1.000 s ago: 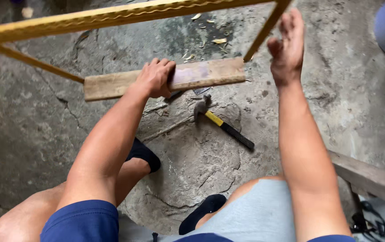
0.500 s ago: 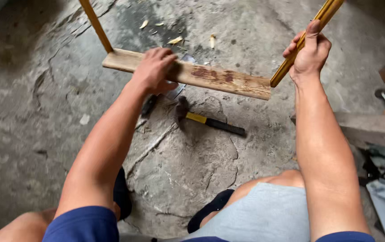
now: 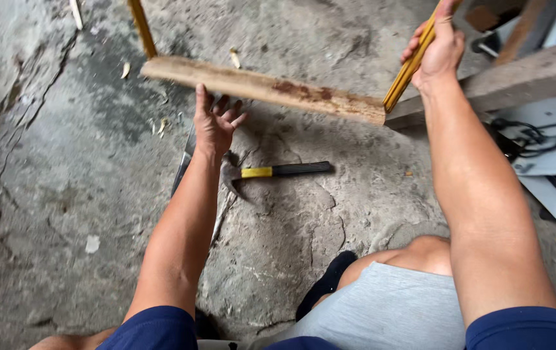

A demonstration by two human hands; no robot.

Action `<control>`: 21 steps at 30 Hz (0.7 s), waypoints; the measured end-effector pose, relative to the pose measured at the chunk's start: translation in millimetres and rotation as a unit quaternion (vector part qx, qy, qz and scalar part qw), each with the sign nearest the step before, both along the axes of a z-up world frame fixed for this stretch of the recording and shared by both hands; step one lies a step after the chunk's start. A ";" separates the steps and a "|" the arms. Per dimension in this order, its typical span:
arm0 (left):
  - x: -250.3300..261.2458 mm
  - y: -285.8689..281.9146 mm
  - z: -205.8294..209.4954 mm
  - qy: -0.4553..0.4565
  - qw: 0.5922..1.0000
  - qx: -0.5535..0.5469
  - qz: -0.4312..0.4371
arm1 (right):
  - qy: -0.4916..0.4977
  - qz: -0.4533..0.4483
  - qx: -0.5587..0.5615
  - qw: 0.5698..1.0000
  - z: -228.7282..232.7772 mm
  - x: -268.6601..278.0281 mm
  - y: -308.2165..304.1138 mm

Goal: The person repairs a wooden frame by using a hammer to drive nails and a cleaver to scrape wood, then carries the frame through a house.

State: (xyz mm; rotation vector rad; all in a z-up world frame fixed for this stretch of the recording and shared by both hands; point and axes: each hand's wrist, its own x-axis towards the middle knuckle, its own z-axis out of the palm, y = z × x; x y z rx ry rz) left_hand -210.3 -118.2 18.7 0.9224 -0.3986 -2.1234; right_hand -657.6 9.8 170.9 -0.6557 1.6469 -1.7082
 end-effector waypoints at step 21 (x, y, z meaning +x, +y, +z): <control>-11.6 16.1 51.6 -0.037 0.986 -0.062 0.152 | 0.535 0.068 -0.013 0.842 94.6 129.4 -45.2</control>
